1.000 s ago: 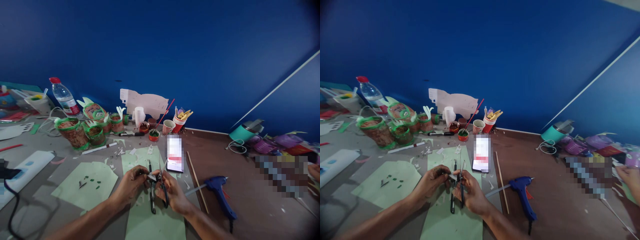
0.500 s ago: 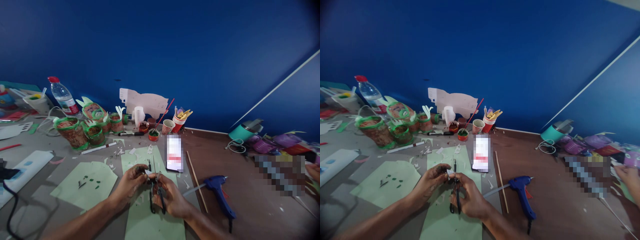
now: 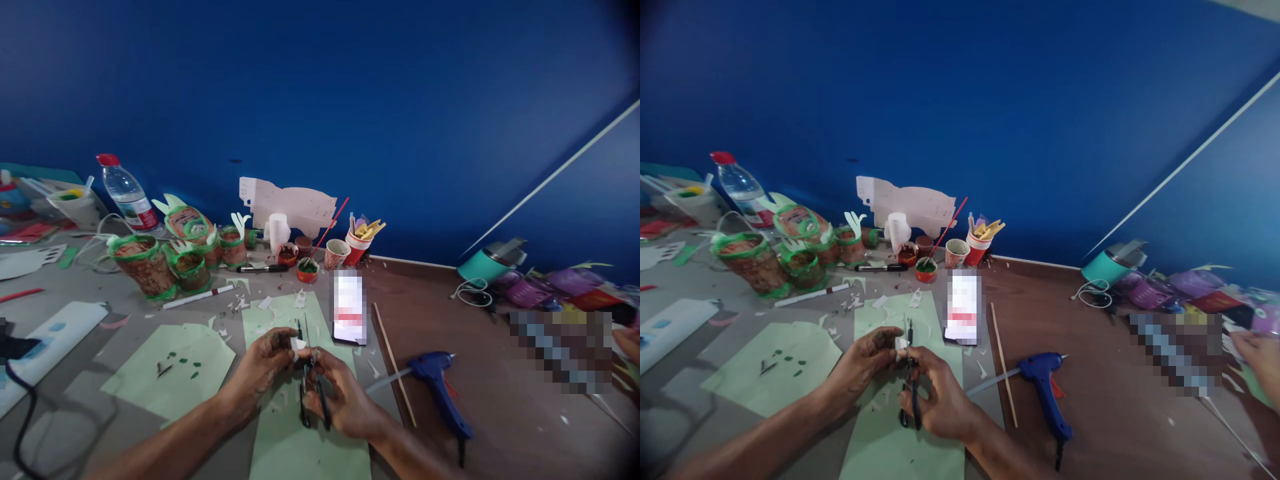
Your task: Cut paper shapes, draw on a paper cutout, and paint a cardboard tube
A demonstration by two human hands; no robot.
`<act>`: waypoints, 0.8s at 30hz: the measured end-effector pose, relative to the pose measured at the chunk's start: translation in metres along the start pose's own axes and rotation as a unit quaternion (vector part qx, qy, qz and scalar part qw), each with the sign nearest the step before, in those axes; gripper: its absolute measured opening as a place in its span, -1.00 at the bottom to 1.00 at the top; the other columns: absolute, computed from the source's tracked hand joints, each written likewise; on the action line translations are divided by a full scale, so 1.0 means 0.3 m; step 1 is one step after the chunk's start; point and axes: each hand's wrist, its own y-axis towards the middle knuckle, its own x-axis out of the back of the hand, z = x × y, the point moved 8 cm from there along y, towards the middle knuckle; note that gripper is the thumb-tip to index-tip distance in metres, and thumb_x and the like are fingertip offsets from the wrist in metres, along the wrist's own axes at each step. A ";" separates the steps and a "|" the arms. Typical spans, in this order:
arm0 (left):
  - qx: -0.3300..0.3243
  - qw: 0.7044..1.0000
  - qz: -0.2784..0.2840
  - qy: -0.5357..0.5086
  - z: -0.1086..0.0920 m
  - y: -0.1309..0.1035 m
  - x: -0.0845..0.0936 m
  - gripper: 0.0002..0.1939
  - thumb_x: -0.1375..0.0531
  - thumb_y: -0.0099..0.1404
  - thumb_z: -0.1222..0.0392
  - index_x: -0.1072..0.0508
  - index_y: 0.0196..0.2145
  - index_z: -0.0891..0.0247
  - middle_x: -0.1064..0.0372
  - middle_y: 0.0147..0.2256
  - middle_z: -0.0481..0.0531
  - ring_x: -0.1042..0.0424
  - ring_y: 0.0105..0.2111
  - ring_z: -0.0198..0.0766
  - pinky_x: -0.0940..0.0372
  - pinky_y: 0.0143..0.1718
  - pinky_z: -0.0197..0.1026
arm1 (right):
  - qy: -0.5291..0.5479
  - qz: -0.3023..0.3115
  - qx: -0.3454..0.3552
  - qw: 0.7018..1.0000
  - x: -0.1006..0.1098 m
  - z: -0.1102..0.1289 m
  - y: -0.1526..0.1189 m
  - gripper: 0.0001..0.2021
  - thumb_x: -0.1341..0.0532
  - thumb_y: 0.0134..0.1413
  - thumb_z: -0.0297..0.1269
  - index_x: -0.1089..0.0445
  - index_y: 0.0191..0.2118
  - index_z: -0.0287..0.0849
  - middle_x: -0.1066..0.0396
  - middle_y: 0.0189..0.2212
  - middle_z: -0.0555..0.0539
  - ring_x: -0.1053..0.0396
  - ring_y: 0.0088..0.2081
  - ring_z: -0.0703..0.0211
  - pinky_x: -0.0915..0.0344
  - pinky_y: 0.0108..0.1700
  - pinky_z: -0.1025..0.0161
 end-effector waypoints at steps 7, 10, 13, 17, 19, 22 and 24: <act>-0.041 0.998 -0.028 -0.044 -0.017 0.016 0.039 -0.57 -0.36 -0.04 0.21 -0.31 -0.23 0.24 -0.23 -0.56 -0.21 -0.30 -0.60 -0.41 -0.20 -0.49 -0.31 | -0.095 -0.056 -0.013 0.994 0.049 0.020 0.001 -0.67 -0.21 0.05 -0.13 -0.28 -0.09 -0.19 -0.19 -0.50 0.06 -0.12 -0.49 0.30 -0.14 -0.44 0.34; -0.027 0.995 -0.023 -0.096 -0.010 0.011 0.042 -0.58 -0.40 -0.07 0.22 -0.31 -0.28 0.25 -0.25 -0.56 -0.19 -0.29 -0.60 -0.43 -0.22 -0.47 -0.31 | -0.178 -0.048 -0.050 0.982 0.040 0.018 -0.004 -0.71 -0.21 0.02 -0.24 -0.29 -0.11 -0.21 -0.19 -0.53 0.08 -0.08 -0.54 0.33 -0.06 -0.51 0.38; -0.009 0.991 -0.012 -0.135 -0.002 0.006 0.034 -0.58 -0.41 -0.07 0.26 -0.31 -0.29 0.25 -0.25 -0.58 -0.19 -0.28 -0.61 -0.44 -0.23 -0.46 -0.32 | -0.276 -0.034 -0.046 0.959 0.020 0.034 -0.006 -0.76 -0.21 -0.04 -0.32 -0.34 -0.18 -0.21 -0.22 -0.55 0.07 -0.13 -0.53 0.31 -0.05 -0.51 0.39; 0.002 0.987 -0.011 -0.159 0.000 0.004 0.026 -0.60 -0.43 -0.09 0.29 -0.33 -0.34 0.26 -0.25 -0.59 -0.20 -0.24 -0.62 -0.46 -0.24 -0.45 -0.31 | -0.357 -0.035 -0.039 0.933 0.006 0.049 -0.004 -0.78 -0.20 -0.06 -0.30 -0.36 -0.22 -0.21 -0.28 -0.56 0.04 -0.21 -0.51 0.26 -0.07 -0.48 0.37; 0.002 0.986 -0.007 -0.165 0.003 0.004 0.023 -0.63 -0.42 -0.08 0.30 -0.34 -0.35 0.27 -0.25 -0.60 -0.19 -0.23 -0.63 -0.46 -0.25 -0.45 -0.30 | -0.387 -0.036 -0.042 0.921 0.004 0.051 -0.004 -0.79 -0.20 -0.06 -0.29 -0.36 -0.24 -0.20 -0.31 -0.56 0.03 -0.24 -0.51 0.24 -0.08 -0.47 0.36; -0.001 0.984 0.007 -0.179 0.009 0.004 0.015 -0.67 -0.41 -0.05 0.32 -0.37 -0.36 0.27 -0.25 -0.61 -0.19 -0.23 -0.63 -0.46 -0.25 -0.43 -0.30 | -0.428 -0.036 -0.046 0.902 0.000 0.051 -0.005 -0.79 -0.20 -0.05 -0.26 -0.37 -0.24 -0.19 -0.36 -0.54 -0.01 -0.29 -0.48 0.19 -0.09 -0.43 0.34; -0.001 0.981 0.020 -0.193 0.013 0.002 0.008 -0.70 -0.40 -0.04 0.33 -0.38 -0.36 0.27 -0.25 -0.62 -0.19 -0.24 -0.62 -0.46 -0.24 -0.42 -0.31 | -0.454 -0.035 -0.043 0.889 -0.005 0.051 -0.008 -0.76 -0.21 -0.06 -0.23 -0.37 -0.22 -0.19 -0.41 -0.49 -0.05 -0.33 -0.42 0.14 -0.12 -0.39 0.31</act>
